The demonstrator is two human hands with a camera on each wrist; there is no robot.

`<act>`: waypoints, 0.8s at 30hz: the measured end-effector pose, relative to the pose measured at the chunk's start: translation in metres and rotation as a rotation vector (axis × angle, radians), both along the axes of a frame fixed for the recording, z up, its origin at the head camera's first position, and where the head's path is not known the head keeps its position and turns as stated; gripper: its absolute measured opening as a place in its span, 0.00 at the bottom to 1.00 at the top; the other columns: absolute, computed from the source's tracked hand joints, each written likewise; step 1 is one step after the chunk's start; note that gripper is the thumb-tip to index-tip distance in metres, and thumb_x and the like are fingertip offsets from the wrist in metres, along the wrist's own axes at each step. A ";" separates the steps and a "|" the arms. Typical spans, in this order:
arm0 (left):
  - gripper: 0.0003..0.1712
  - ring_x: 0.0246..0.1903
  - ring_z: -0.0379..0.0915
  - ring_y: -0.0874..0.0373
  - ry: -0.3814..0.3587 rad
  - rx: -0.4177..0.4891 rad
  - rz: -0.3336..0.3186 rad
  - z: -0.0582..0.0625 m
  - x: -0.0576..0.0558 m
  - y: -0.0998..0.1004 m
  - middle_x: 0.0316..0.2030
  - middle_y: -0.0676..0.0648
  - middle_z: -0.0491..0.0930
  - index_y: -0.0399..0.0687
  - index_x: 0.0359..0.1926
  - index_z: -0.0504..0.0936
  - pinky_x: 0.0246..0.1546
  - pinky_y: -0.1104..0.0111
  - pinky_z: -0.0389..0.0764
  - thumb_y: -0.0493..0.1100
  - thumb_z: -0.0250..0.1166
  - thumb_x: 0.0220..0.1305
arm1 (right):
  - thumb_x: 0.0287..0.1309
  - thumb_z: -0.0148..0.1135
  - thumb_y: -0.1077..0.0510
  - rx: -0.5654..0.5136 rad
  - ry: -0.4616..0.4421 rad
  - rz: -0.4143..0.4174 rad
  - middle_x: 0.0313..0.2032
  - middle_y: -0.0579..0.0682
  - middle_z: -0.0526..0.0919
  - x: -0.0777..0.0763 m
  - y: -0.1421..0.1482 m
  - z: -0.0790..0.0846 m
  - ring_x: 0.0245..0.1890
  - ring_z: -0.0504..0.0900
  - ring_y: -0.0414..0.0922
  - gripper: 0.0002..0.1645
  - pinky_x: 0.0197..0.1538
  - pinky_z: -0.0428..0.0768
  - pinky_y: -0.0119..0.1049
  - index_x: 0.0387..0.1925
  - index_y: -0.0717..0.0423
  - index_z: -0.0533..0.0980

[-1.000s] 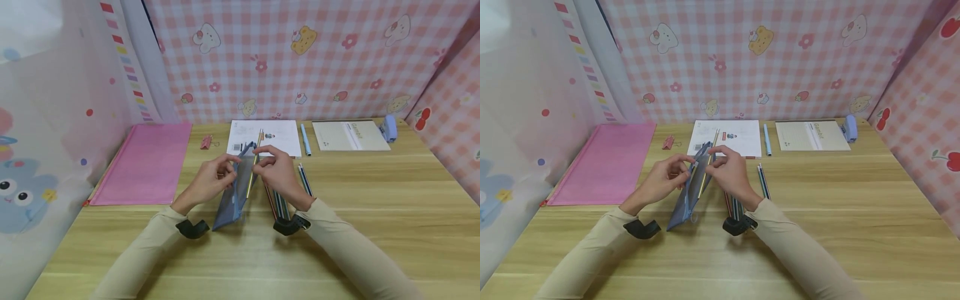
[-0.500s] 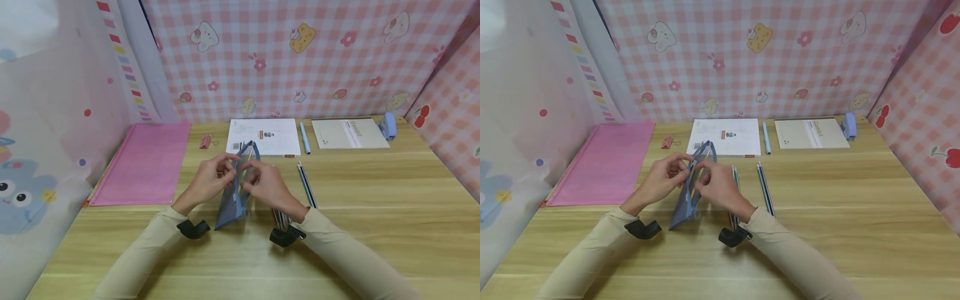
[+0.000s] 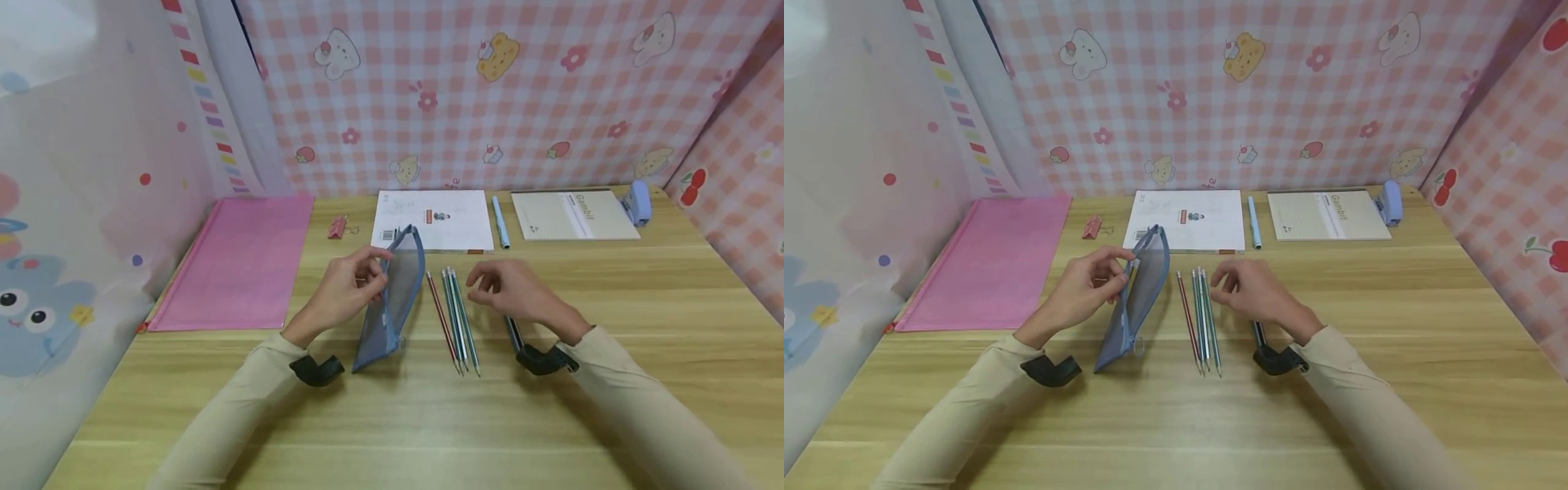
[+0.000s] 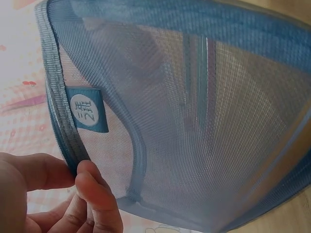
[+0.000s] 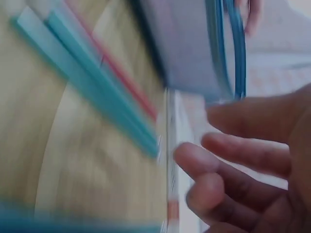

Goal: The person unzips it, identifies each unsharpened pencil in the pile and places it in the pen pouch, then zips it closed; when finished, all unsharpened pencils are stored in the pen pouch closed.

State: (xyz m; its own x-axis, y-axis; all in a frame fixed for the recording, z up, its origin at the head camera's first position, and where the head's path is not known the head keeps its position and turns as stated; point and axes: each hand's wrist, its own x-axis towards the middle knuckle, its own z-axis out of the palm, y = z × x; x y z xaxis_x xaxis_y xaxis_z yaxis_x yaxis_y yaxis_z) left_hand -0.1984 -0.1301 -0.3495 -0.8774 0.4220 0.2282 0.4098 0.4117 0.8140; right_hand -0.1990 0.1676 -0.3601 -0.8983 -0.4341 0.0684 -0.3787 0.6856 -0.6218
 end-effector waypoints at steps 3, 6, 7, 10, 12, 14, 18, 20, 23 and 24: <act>0.17 0.25 0.80 0.41 -0.002 0.000 -0.011 0.000 0.000 0.000 0.30 0.40 0.83 0.38 0.57 0.78 0.23 0.71 0.81 0.32 0.59 0.68 | 0.59 0.68 0.63 0.060 -0.024 0.031 0.29 0.50 0.84 -0.001 0.021 -0.005 0.27 0.78 0.40 0.07 0.30 0.76 0.31 0.40 0.60 0.82; 0.18 0.26 0.80 0.40 -0.009 -0.001 -0.019 0.001 0.001 0.001 0.30 0.40 0.83 0.38 0.57 0.78 0.24 0.71 0.81 0.32 0.59 0.68 | 0.56 0.69 0.66 0.106 -0.017 0.037 0.29 0.49 0.84 0.001 0.035 -0.010 0.28 0.78 0.39 0.07 0.31 0.76 0.31 0.39 0.60 0.82; 0.18 0.26 0.80 0.40 -0.011 -0.001 -0.020 0.001 0.001 0.001 0.30 0.40 0.83 0.38 0.58 0.77 0.24 0.71 0.81 0.32 0.59 0.68 | 0.56 0.70 0.66 0.117 -0.023 0.031 0.29 0.49 0.84 0.001 0.038 -0.012 0.28 0.78 0.39 0.07 0.31 0.76 0.31 0.38 0.59 0.83; 0.18 0.26 0.80 0.40 -0.017 -0.002 -0.022 0.001 0.001 0.001 0.30 0.40 0.83 0.38 0.58 0.77 0.24 0.71 0.80 0.32 0.59 0.68 | 0.55 0.70 0.66 0.139 -0.027 0.013 0.28 0.48 0.84 0.002 0.044 -0.017 0.29 0.78 0.40 0.07 0.31 0.76 0.30 0.37 0.58 0.83; 0.18 0.26 0.80 0.42 -0.016 -0.002 -0.023 0.001 0.001 0.001 0.30 0.40 0.83 0.38 0.58 0.77 0.24 0.71 0.80 0.32 0.59 0.68 | 0.55 0.70 0.66 0.138 -0.027 -0.004 0.29 0.48 0.84 0.003 0.045 -0.020 0.29 0.78 0.40 0.06 0.31 0.76 0.30 0.36 0.57 0.83; 0.18 0.26 0.80 0.43 -0.017 -0.003 -0.025 0.001 0.001 0.001 0.30 0.40 0.83 0.38 0.58 0.77 0.24 0.71 0.80 0.32 0.59 0.68 | 0.55 0.70 0.66 0.139 -0.025 -0.023 0.29 0.49 0.84 0.003 0.047 -0.022 0.29 0.78 0.41 0.06 0.32 0.76 0.31 0.36 0.57 0.83; 0.18 0.26 0.80 0.45 -0.020 -0.002 -0.029 0.001 0.000 0.002 0.31 0.40 0.83 0.38 0.58 0.77 0.24 0.71 0.81 0.32 0.59 0.67 | 0.56 0.69 0.67 0.143 -0.041 -0.052 0.30 0.51 0.84 0.003 0.050 -0.025 0.30 0.78 0.42 0.06 0.33 0.76 0.33 0.36 0.57 0.82; 0.18 0.26 0.80 0.44 -0.020 -0.002 -0.029 0.000 0.000 0.002 0.31 0.40 0.83 0.38 0.58 0.77 0.24 0.71 0.80 0.32 0.59 0.67 | 0.55 0.70 0.66 0.150 -0.047 -0.058 0.29 0.51 0.84 0.002 0.051 -0.026 0.29 0.78 0.42 0.06 0.33 0.76 0.34 0.36 0.57 0.81; 0.18 0.26 0.80 0.46 -0.019 -0.003 -0.029 0.000 0.000 0.002 0.31 0.40 0.82 0.38 0.58 0.77 0.24 0.71 0.80 0.32 0.59 0.67 | 0.53 0.72 0.64 0.189 -0.024 -0.059 0.27 0.49 0.84 0.002 0.049 -0.025 0.28 0.78 0.41 0.08 0.33 0.75 0.34 0.35 0.57 0.81; 0.18 0.26 0.80 0.47 -0.019 -0.003 -0.029 0.000 0.001 0.002 0.31 0.40 0.82 0.38 0.58 0.77 0.24 0.71 0.80 0.32 0.59 0.67 | 0.52 0.73 0.63 0.206 -0.020 -0.064 0.27 0.49 0.84 0.003 0.048 -0.025 0.27 0.78 0.41 0.08 0.32 0.74 0.34 0.35 0.57 0.81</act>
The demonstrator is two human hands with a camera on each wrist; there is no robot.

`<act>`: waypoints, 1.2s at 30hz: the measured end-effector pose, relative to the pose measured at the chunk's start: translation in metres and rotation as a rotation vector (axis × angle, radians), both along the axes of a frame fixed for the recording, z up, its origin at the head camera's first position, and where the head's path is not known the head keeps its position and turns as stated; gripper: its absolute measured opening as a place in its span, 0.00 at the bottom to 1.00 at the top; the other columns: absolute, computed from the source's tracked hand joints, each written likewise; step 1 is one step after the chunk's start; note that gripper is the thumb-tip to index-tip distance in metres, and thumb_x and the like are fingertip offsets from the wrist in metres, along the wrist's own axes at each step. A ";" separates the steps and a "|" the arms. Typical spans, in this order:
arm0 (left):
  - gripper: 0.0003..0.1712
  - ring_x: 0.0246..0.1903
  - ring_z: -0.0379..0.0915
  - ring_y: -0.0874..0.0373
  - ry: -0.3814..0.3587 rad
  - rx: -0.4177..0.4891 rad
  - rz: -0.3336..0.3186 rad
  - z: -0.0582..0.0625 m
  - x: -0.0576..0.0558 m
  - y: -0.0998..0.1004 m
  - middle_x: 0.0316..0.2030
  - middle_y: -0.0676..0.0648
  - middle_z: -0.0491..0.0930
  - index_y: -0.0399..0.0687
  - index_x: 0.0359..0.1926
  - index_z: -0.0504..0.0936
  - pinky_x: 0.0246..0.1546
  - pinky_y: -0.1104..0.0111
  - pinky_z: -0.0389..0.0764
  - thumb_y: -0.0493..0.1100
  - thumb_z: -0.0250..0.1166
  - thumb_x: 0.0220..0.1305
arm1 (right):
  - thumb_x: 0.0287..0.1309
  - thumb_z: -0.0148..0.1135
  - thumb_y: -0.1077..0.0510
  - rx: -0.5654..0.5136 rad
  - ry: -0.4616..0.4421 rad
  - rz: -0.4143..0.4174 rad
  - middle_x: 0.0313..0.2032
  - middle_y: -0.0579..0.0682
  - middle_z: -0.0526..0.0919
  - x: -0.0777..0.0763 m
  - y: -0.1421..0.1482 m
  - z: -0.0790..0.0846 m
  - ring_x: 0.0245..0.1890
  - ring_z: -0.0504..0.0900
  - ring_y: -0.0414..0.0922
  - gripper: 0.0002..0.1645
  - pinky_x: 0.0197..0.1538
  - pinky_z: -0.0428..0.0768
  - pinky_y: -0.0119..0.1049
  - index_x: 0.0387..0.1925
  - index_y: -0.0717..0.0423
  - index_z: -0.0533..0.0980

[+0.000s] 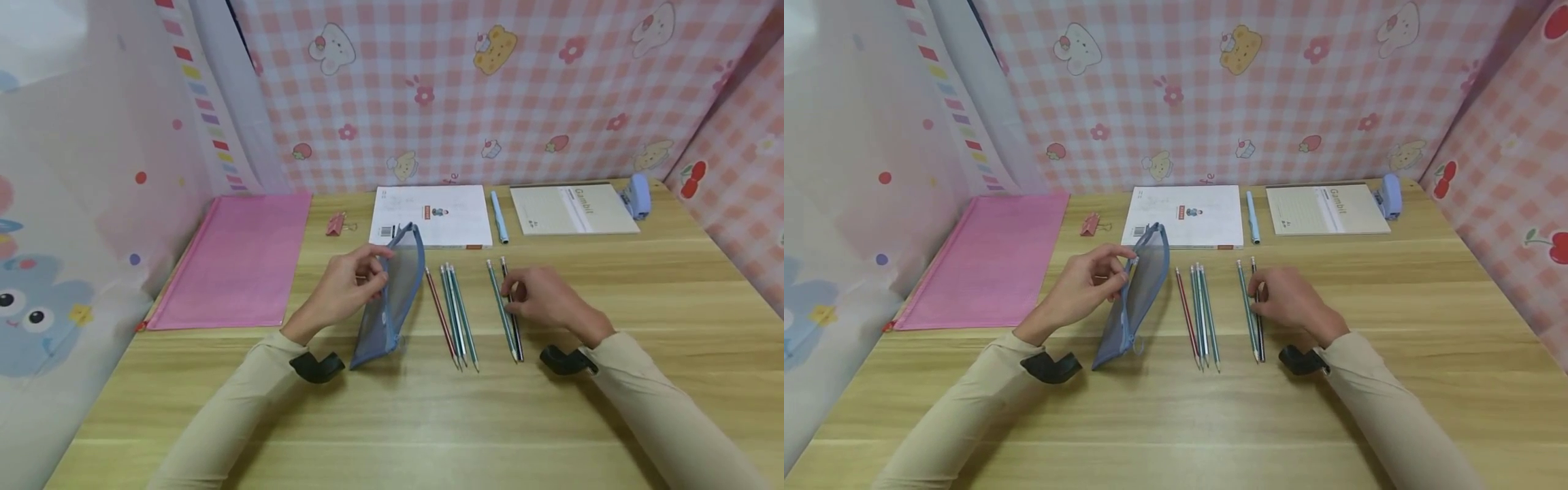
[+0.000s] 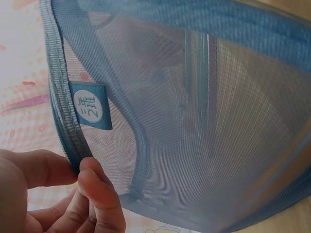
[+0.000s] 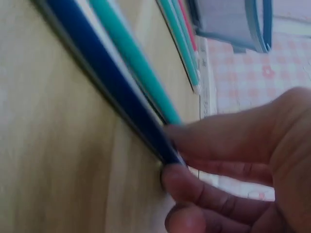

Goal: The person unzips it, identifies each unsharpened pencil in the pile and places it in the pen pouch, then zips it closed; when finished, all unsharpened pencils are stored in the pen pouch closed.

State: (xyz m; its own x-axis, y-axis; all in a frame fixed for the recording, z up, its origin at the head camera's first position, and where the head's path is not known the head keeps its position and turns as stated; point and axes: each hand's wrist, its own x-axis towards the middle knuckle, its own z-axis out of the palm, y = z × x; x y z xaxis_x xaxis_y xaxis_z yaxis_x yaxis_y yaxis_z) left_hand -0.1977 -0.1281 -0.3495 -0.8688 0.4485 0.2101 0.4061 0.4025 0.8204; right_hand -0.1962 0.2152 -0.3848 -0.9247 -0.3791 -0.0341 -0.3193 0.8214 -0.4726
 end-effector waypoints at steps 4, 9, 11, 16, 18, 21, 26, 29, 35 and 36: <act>0.19 0.24 0.78 0.55 -0.002 -0.005 0.000 0.000 0.001 0.001 0.30 0.40 0.82 0.38 0.58 0.77 0.25 0.71 0.81 0.31 0.60 0.67 | 0.48 0.72 0.63 0.082 0.013 -0.041 0.27 0.49 0.86 0.001 -0.007 0.003 0.27 0.77 0.43 0.09 0.31 0.73 0.34 0.35 0.57 0.83; 0.18 0.24 0.78 0.58 0.003 -0.007 0.002 0.001 0.001 0.002 0.30 0.40 0.83 0.38 0.58 0.78 0.25 0.70 0.82 0.31 0.59 0.67 | 0.43 0.72 0.63 0.052 -0.051 -0.107 0.33 0.54 0.85 -0.001 -0.011 0.007 0.28 0.75 0.45 0.12 0.31 0.71 0.33 0.35 0.59 0.84; 0.18 0.24 0.78 0.58 0.003 -0.011 0.000 0.001 0.001 0.002 0.30 0.41 0.83 0.39 0.58 0.78 0.25 0.70 0.82 0.32 0.59 0.67 | 0.45 0.72 0.62 -0.013 -0.108 -0.137 0.30 0.53 0.85 -0.002 -0.010 0.009 0.26 0.76 0.44 0.13 0.29 0.72 0.33 0.36 0.59 0.84; 0.18 0.24 0.78 0.57 0.000 -0.012 0.000 0.002 0.002 0.002 0.30 0.41 0.83 0.40 0.58 0.78 0.25 0.71 0.81 0.32 0.59 0.68 | 0.53 0.68 0.63 -0.224 -0.217 -0.184 0.21 0.49 0.83 0.000 -0.012 0.018 0.17 0.73 0.39 0.16 0.21 0.71 0.32 0.46 0.59 0.81; 0.18 0.24 0.78 0.58 -0.001 -0.010 0.003 0.002 0.003 0.003 0.30 0.41 0.83 0.40 0.58 0.78 0.25 0.71 0.81 0.32 0.59 0.67 | 0.55 0.66 0.63 -0.295 -0.222 -0.178 0.20 0.50 0.82 0.001 -0.018 0.022 0.15 0.72 0.39 0.17 0.19 0.69 0.31 0.48 0.59 0.80; 0.18 0.23 0.77 0.58 0.000 -0.009 0.006 0.002 0.004 0.003 0.30 0.40 0.83 0.39 0.58 0.78 0.24 0.71 0.80 0.32 0.59 0.67 | 0.54 0.65 0.64 -0.383 -0.198 -0.161 0.23 0.53 0.84 0.002 -0.031 0.027 0.15 0.72 0.38 0.18 0.19 0.69 0.31 0.49 0.58 0.80; 0.18 0.23 0.77 0.58 0.004 -0.016 0.010 0.001 0.003 0.005 0.30 0.41 0.83 0.39 0.57 0.78 0.24 0.71 0.80 0.32 0.59 0.67 | 0.55 0.63 0.66 -0.487 -0.148 -0.116 0.27 0.58 0.86 0.003 -0.052 0.032 0.14 0.71 0.38 0.18 0.20 0.71 0.32 0.49 0.59 0.79; 0.18 0.23 0.78 0.58 0.008 -0.020 0.013 0.002 0.003 0.006 0.30 0.41 0.83 0.38 0.57 0.78 0.24 0.71 0.81 0.31 0.60 0.67 | 0.56 0.62 0.66 -0.540 -0.118 -0.092 0.29 0.61 0.86 0.002 -0.063 0.033 0.13 0.71 0.39 0.18 0.21 0.72 0.33 0.50 0.57 0.79; 0.18 0.23 0.78 0.57 0.007 -0.025 0.017 0.000 0.003 0.007 0.29 0.41 0.83 0.38 0.57 0.78 0.24 0.71 0.81 0.31 0.60 0.67 | 0.58 0.62 0.65 -0.656 -0.078 -0.089 0.29 0.59 0.88 0.001 -0.086 0.033 0.13 0.72 0.42 0.17 0.20 0.72 0.33 0.50 0.53 0.80; 0.18 0.23 0.78 0.57 0.005 -0.023 0.017 0.000 0.003 0.008 0.29 0.41 0.83 0.38 0.57 0.78 0.24 0.71 0.81 0.31 0.60 0.67 | 0.58 0.62 0.65 -0.675 -0.072 -0.093 0.29 0.58 0.88 0.000 -0.089 0.033 0.13 0.72 0.42 0.17 0.20 0.72 0.33 0.50 0.53 0.80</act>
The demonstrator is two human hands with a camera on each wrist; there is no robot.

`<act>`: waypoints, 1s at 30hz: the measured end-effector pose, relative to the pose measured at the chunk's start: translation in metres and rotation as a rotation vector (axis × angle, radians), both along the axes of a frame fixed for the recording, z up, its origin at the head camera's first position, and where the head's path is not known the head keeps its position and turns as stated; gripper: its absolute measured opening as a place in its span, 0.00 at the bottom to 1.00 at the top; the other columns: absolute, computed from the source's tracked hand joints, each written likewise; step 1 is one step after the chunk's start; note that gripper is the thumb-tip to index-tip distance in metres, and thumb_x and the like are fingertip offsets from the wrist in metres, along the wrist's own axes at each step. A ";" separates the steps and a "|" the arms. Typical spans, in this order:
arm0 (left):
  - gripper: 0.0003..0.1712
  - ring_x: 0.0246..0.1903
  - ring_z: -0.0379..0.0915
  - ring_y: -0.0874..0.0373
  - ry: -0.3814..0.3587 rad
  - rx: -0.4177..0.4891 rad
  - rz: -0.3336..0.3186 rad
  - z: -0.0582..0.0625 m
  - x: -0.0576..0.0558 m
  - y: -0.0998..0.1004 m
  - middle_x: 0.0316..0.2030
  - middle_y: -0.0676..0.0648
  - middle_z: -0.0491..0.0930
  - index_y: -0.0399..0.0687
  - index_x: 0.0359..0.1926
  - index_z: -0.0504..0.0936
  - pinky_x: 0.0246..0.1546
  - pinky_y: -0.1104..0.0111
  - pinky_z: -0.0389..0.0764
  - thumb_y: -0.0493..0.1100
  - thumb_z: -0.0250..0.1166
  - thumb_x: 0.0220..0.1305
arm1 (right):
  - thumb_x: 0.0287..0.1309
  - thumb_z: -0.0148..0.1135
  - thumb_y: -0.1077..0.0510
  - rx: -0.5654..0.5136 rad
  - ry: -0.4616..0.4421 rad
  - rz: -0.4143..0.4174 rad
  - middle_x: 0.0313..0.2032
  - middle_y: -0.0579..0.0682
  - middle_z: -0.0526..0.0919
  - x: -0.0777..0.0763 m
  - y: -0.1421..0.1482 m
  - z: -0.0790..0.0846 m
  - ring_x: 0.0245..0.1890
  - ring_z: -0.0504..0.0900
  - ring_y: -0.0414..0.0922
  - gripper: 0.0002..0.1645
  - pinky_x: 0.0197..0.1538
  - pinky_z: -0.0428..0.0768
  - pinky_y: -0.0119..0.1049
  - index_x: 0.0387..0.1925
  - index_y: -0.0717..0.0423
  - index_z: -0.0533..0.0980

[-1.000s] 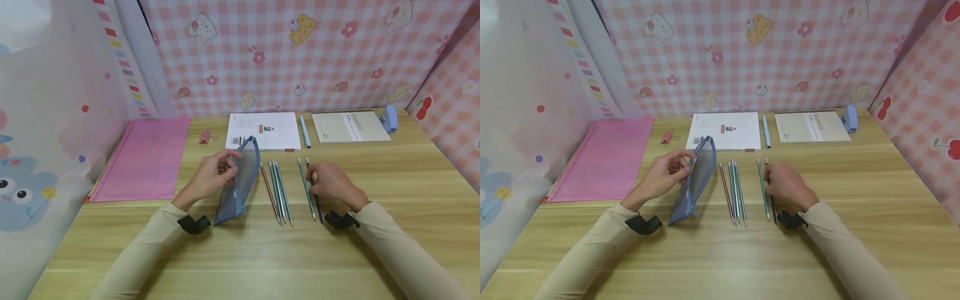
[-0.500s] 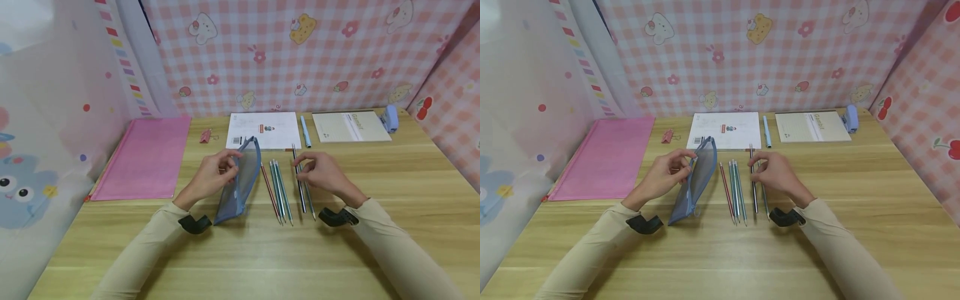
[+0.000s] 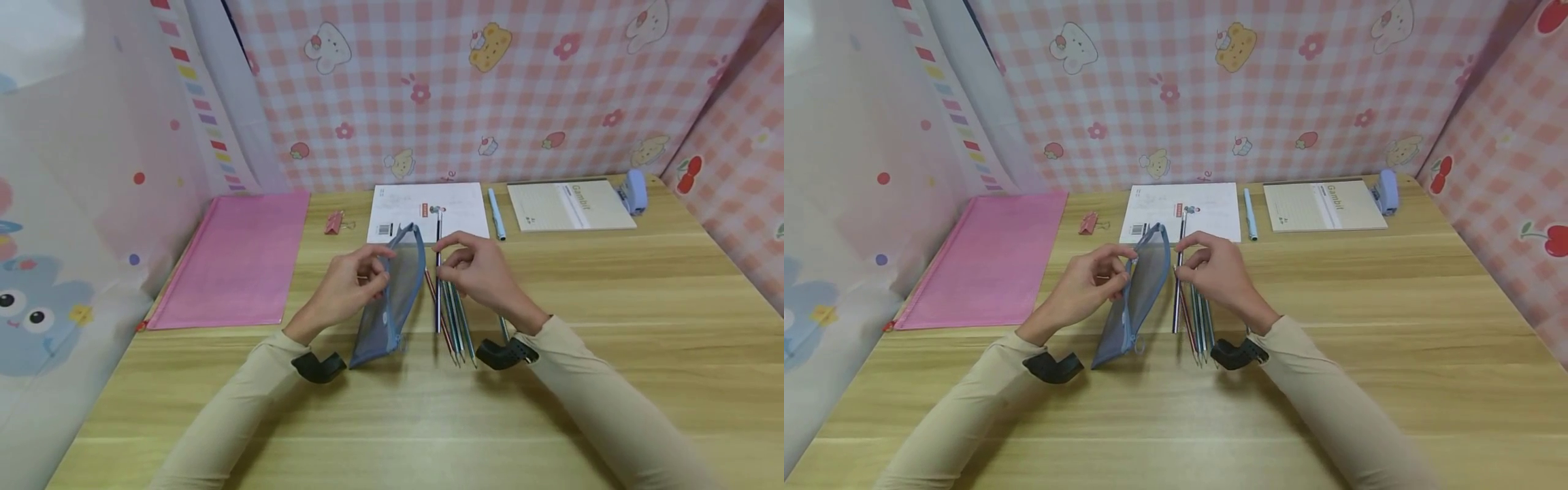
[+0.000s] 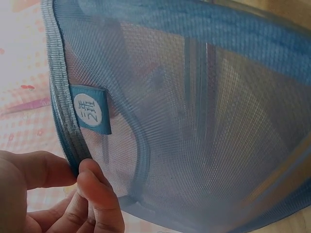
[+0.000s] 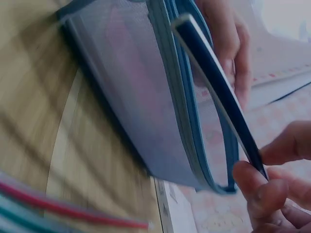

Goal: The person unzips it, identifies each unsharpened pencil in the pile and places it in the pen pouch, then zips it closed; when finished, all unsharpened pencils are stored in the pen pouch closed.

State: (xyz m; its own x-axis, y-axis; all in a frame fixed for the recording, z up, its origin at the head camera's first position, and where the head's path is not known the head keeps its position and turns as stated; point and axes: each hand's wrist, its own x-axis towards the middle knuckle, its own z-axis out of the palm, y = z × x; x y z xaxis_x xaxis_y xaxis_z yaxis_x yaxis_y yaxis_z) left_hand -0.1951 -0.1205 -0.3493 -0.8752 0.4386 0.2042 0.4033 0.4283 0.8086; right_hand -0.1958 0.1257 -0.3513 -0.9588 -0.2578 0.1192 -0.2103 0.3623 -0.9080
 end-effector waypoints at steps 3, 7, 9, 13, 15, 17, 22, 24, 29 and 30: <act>0.18 0.23 0.78 0.58 -0.008 0.006 -0.005 0.000 0.000 0.001 0.29 0.40 0.83 0.38 0.57 0.78 0.24 0.71 0.81 0.31 0.60 0.67 | 0.59 0.62 0.66 -0.060 0.010 -0.015 0.29 0.61 0.88 -0.001 -0.011 0.000 0.12 0.71 0.41 0.17 0.20 0.72 0.32 0.51 0.57 0.79; 0.18 0.23 0.77 0.59 -0.006 0.005 -0.012 -0.001 0.000 0.002 0.29 0.41 0.83 0.37 0.57 0.77 0.23 0.71 0.80 0.31 0.59 0.67 | 0.59 0.63 0.66 -0.097 0.020 -0.056 0.30 0.64 0.87 -0.001 -0.025 -0.001 0.12 0.71 0.39 0.17 0.21 0.72 0.32 0.50 0.58 0.78; 0.18 0.22 0.77 0.59 0.003 0.002 -0.014 -0.001 0.000 0.002 0.28 0.41 0.83 0.36 0.57 0.77 0.23 0.70 0.80 0.32 0.59 0.68 | 0.59 0.63 0.65 -0.090 0.026 -0.083 0.30 0.62 0.87 0.000 -0.030 -0.002 0.13 0.72 0.38 0.16 0.20 0.71 0.32 0.50 0.56 0.79; 0.17 0.22 0.77 0.59 0.008 0.000 -0.016 -0.001 0.001 0.002 0.28 0.41 0.83 0.37 0.57 0.77 0.23 0.70 0.80 0.32 0.59 0.68 | 0.59 0.63 0.65 -0.087 0.025 -0.107 0.30 0.60 0.88 0.001 -0.038 -0.003 0.13 0.71 0.37 0.17 0.20 0.69 0.31 0.51 0.57 0.79; 0.17 0.22 0.77 0.59 0.005 0.000 -0.015 -0.001 0.001 0.002 0.28 0.41 0.83 0.38 0.57 0.77 0.23 0.70 0.80 0.32 0.59 0.68 | 0.59 0.63 0.65 -0.106 0.021 -0.109 0.29 0.61 0.87 0.001 -0.040 -0.004 0.12 0.70 0.36 0.17 0.20 0.69 0.31 0.51 0.58 0.78; 0.17 0.22 0.77 0.59 0.002 0.004 -0.013 -0.001 0.001 0.003 0.28 0.41 0.83 0.39 0.57 0.78 0.23 0.70 0.80 0.32 0.59 0.68 | 0.59 0.62 0.65 -0.129 0.021 -0.119 0.28 0.60 0.87 0.001 -0.041 -0.003 0.11 0.69 0.36 0.17 0.20 0.69 0.31 0.51 0.56 0.78; 0.17 0.22 0.77 0.59 0.001 0.008 -0.009 -0.001 0.001 0.003 0.28 0.41 0.82 0.39 0.57 0.78 0.23 0.70 0.81 0.32 0.59 0.68 | 0.58 0.63 0.65 -0.142 0.040 -0.162 0.27 0.59 0.87 0.001 -0.045 -0.003 0.10 0.66 0.35 0.16 0.18 0.66 0.30 0.49 0.54 0.79; 0.17 0.22 0.77 0.59 0.001 0.008 -0.007 -0.001 0.001 0.004 0.28 0.41 0.82 0.39 0.57 0.77 0.24 0.70 0.81 0.32 0.59 0.68 | 0.57 0.63 0.65 -0.111 0.061 -0.165 0.27 0.59 0.87 0.002 -0.047 -0.005 0.10 0.66 0.34 0.16 0.18 0.65 0.29 0.49 0.55 0.80; 0.18 0.22 0.77 0.58 0.006 0.014 0.003 -0.001 0.001 0.003 0.28 0.41 0.82 0.38 0.58 0.77 0.24 0.69 0.81 0.32 0.59 0.68 | 0.53 0.65 0.66 -0.024 0.114 -0.130 0.26 0.57 0.89 0.012 -0.052 -0.010 0.15 0.73 0.36 0.16 0.20 0.68 0.28 0.47 0.57 0.80; 0.18 0.22 0.77 0.58 0.007 0.014 0.006 -0.001 0.001 0.003 0.28 0.41 0.82 0.38 0.58 0.77 0.24 0.69 0.81 0.32 0.59 0.68 | 0.53 0.66 0.66 -0.012 0.114 -0.119 0.26 0.57 0.89 0.014 -0.053 -0.010 0.16 0.75 0.36 0.17 0.21 0.70 0.28 0.46 0.58 0.80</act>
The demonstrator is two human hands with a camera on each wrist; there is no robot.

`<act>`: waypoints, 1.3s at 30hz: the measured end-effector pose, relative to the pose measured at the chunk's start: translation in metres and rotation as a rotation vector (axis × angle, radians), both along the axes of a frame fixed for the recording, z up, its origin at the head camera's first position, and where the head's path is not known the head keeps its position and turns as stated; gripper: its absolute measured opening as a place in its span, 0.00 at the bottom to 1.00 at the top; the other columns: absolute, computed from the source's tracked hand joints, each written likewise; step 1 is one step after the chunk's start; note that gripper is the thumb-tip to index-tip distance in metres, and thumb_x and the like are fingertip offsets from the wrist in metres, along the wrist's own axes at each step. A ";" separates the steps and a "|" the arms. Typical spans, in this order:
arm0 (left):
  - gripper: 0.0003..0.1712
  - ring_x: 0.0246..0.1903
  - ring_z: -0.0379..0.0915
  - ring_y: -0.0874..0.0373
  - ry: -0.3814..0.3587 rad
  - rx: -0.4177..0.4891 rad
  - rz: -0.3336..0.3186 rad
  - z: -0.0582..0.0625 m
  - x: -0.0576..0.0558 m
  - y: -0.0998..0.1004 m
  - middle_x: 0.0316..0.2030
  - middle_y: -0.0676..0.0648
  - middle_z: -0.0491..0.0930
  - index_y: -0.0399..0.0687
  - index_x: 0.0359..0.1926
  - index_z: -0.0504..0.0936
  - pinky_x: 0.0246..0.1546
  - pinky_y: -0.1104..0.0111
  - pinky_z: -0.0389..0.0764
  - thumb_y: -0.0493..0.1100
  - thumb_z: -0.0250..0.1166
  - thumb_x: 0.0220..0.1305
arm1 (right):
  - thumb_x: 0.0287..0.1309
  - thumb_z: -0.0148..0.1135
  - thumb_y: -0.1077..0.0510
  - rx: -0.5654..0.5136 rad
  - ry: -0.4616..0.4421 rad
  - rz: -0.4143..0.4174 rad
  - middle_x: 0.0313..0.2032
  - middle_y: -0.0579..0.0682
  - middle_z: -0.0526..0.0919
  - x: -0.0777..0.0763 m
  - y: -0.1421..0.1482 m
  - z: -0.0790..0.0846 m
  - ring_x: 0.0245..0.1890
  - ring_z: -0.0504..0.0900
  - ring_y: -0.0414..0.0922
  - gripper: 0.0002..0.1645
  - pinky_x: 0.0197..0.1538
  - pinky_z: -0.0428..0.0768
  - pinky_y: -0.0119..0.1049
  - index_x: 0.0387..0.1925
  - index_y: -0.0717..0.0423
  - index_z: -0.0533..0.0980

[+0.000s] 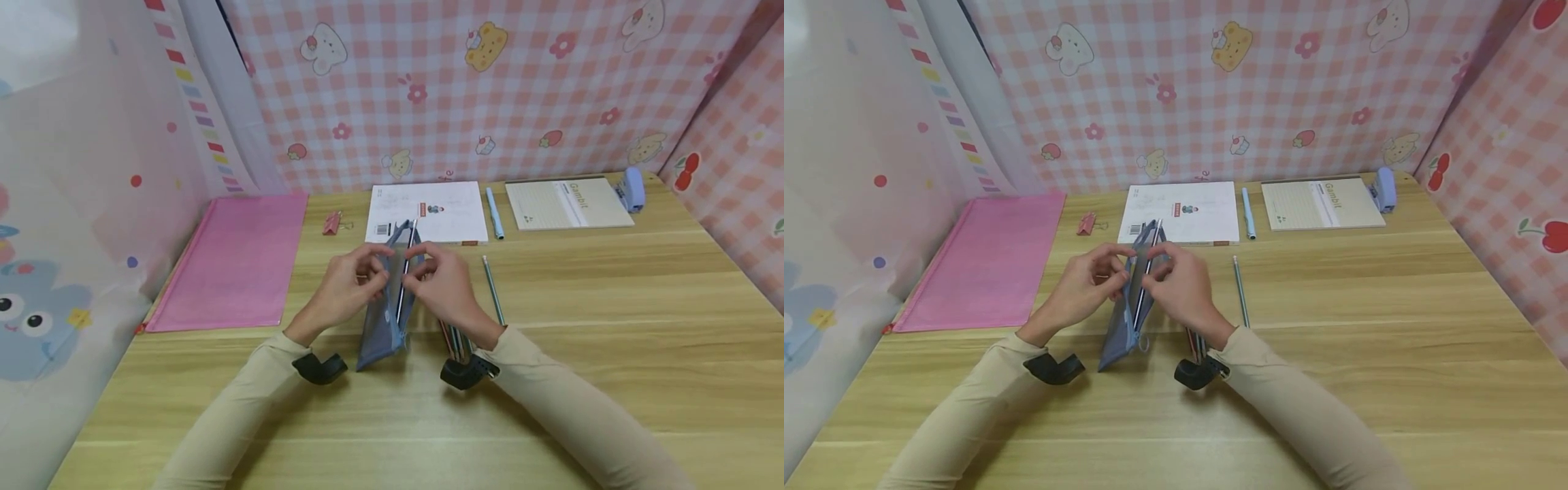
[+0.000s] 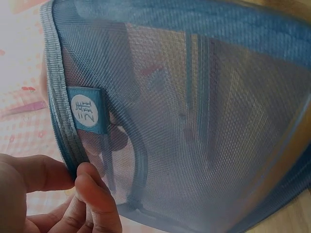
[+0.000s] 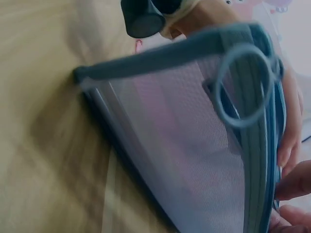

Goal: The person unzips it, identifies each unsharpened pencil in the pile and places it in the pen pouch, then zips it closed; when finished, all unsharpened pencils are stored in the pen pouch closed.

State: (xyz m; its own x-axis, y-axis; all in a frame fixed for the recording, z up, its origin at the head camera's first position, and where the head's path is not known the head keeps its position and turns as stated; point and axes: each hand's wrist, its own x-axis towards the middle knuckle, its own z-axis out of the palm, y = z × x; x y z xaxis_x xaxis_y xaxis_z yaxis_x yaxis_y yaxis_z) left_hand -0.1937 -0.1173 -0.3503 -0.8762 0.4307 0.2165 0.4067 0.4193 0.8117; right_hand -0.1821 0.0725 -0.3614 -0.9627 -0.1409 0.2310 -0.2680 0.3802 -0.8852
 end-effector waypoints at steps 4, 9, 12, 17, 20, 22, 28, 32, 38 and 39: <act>0.18 0.22 0.77 0.58 -0.011 0.010 -0.001 -0.001 0.001 -0.001 0.29 0.41 0.82 0.39 0.58 0.77 0.23 0.70 0.81 0.32 0.60 0.69 | 0.51 0.67 0.66 0.079 -0.017 0.041 0.27 0.56 0.89 0.005 -0.004 -0.001 0.20 0.80 0.38 0.17 0.24 0.73 0.30 0.46 0.58 0.81; 0.19 0.22 0.77 0.58 -0.021 0.017 -0.004 -0.002 0.001 -0.002 0.29 0.40 0.82 0.37 0.59 0.77 0.23 0.70 0.81 0.31 0.59 0.68 | 0.53 0.68 0.65 0.169 0.006 0.077 0.28 0.54 0.89 0.008 -0.006 0.000 0.21 0.80 0.38 0.17 0.25 0.73 0.29 0.47 0.58 0.82; 0.19 0.22 0.77 0.57 -0.009 0.010 0.002 -0.001 0.001 -0.002 0.29 0.40 0.82 0.36 0.59 0.77 0.23 0.70 0.81 0.32 0.59 0.68 | 0.55 0.67 0.65 0.157 0.055 0.091 0.27 0.53 0.88 0.009 -0.003 0.000 0.20 0.77 0.38 0.14 0.25 0.72 0.28 0.45 0.59 0.82; 0.18 0.22 0.78 0.56 0.001 0.003 0.006 0.001 0.001 -0.002 0.29 0.40 0.82 0.38 0.58 0.77 0.24 0.69 0.82 0.32 0.59 0.68 | 0.59 0.67 0.65 0.114 0.162 0.142 0.25 0.50 0.86 0.018 0.009 0.000 0.19 0.73 0.37 0.06 0.23 0.71 0.27 0.39 0.60 0.83; 0.18 0.23 0.79 0.53 -0.004 0.013 0.007 0.001 0.001 -0.003 0.29 0.39 0.83 0.40 0.58 0.78 0.24 0.69 0.83 0.32 0.60 0.68 | 0.60 0.67 0.64 0.115 0.195 0.185 0.25 0.49 0.86 0.026 0.017 0.000 0.18 0.72 0.34 0.03 0.22 0.71 0.27 0.36 0.59 0.83; 0.18 0.23 0.80 0.49 -0.004 0.018 0.007 0.000 0.001 -0.003 0.29 0.39 0.83 0.40 0.58 0.78 0.24 0.69 0.82 0.32 0.59 0.68 | 0.59 0.69 0.63 0.134 0.191 0.226 0.26 0.48 0.86 0.033 0.021 0.000 0.18 0.71 0.33 0.04 0.21 0.71 0.27 0.36 0.58 0.81; 0.18 0.25 0.81 0.42 0.003 0.031 0.023 -0.001 0.001 -0.005 0.30 0.40 0.83 0.41 0.58 0.78 0.24 0.69 0.82 0.33 0.59 0.68 | 0.53 0.76 0.58 0.178 0.127 0.408 0.33 0.50 0.86 0.051 0.021 -0.004 0.17 0.73 0.29 0.18 0.22 0.74 0.26 0.39 0.55 0.74; 0.18 0.24 0.81 0.46 0.013 0.036 0.028 -0.002 -0.001 -0.005 0.30 0.40 0.83 0.41 0.58 0.78 0.24 0.69 0.82 0.33 0.58 0.69 | 0.50 0.78 0.59 0.184 0.130 0.451 0.33 0.50 0.85 0.059 0.017 -0.002 0.19 0.75 0.28 0.21 0.23 0.76 0.26 0.39 0.54 0.72; 0.18 0.24 0.81 0.46 0.008 0.041 0.034 -0.001 -0.002 -0.007 0.31 0.38 0.84 0.38 0.58 0.77 0.24 0.69 0.83 0.33 0.58 0.68 | 0.56 0.70 0.64 0.267 0.258 0.443 0.27 0.44 0.81 0.064 0.014 0.000 0.22 0.72 0.27 0.10 0.24 0.74 0.24 0.32 0.51 0.75; 0.18 0.24 0.81 0.45 0.010 0.038 0.037 -0.001 -0.002 -0.008 0.31 0.39 0.84 0.38 0.58 0.77 0.24 0.69 0.83 0.33 0.58 0.68 | 0.58 0.68 0.64 0.273 0.271 0.442 0.26 0.43 0.80 0.064 0.013 0.000 0.22 0.72 0.27 0.08 0.24 0.74 0.23 0.31 0.50 0.75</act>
State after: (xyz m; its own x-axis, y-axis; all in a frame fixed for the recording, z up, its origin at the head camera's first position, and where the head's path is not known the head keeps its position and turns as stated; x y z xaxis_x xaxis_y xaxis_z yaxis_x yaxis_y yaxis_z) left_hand -0.1955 -0.1253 -0.3512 -0.8893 0.3889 0.2406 0.3992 0.4035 0.8233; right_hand -0.1179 0.0857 -0.3610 -0.7109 -0.6046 0.3592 -0.6560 0.3859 -0.6486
